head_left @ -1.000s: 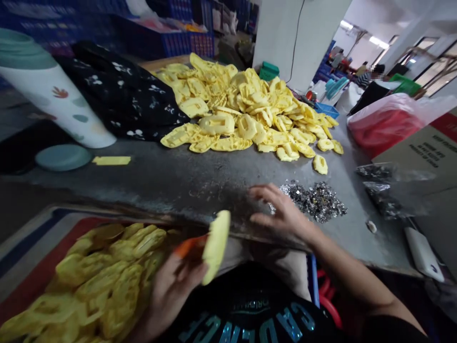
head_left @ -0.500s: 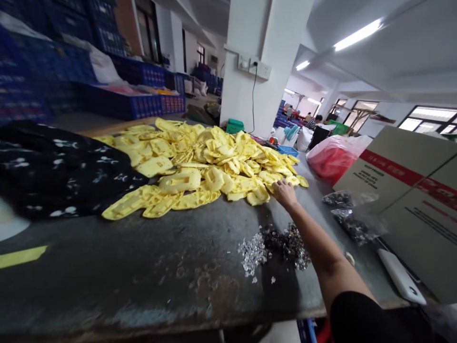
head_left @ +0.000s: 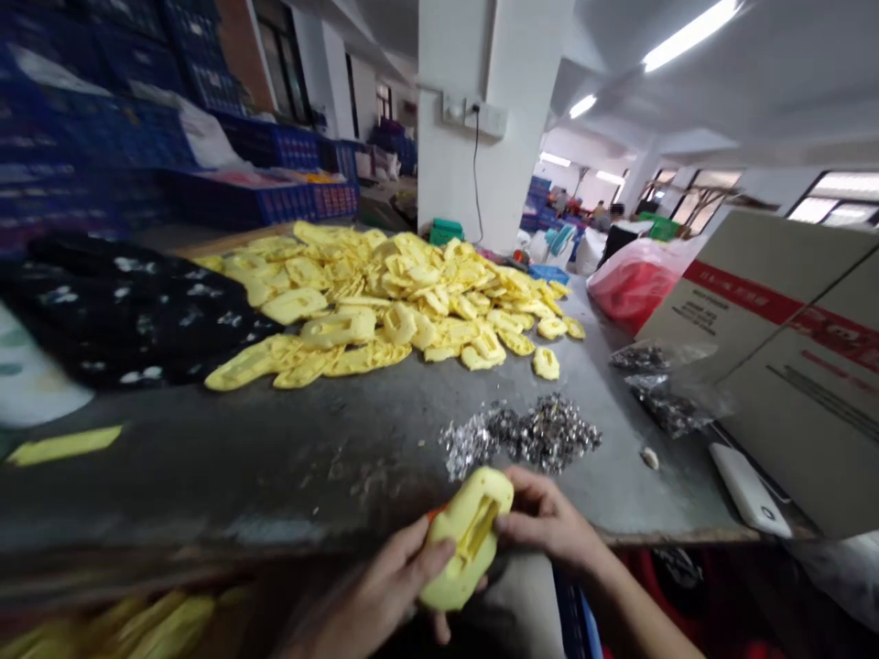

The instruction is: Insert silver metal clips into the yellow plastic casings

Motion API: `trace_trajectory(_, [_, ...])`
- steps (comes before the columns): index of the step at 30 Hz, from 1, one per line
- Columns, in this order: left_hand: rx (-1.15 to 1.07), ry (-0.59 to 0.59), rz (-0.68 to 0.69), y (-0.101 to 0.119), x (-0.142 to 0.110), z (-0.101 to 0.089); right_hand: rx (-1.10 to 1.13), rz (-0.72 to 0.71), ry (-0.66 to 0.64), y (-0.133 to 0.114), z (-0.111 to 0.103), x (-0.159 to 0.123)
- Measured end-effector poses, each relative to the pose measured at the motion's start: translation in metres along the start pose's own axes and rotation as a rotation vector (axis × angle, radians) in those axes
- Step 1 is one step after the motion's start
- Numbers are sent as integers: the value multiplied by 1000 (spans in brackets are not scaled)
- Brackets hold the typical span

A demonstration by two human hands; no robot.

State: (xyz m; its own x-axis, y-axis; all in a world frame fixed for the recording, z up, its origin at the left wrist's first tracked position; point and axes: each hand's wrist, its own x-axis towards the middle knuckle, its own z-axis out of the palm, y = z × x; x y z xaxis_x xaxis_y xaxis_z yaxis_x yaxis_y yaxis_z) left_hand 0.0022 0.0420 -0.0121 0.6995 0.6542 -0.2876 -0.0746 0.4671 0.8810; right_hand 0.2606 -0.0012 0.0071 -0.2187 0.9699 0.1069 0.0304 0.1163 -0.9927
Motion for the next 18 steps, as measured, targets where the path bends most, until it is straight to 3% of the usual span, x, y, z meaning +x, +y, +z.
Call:
trace_trajectory(2, [-35, -52, 33, 3, -5, 18, 94, 25, 67, 1, -4, -16])
trace_trajectory(4, [-114, -109, 8, 6, -8, 24, 169, 83, 98, 6, -10, -26])
trace_trajectory(7, [-228, -155, -86, 2, -9, 17, 245, 152, 92, 16, -14, -33])
trace_trajectory(12, [-400, -277, -172, -4, -12, 12, 175, 44, 61, 15, -11, -37])
trace_trajectory(18, [-404, -342, -236, 1, -10, 12, 86, 28, 9, 8, -4, -39])
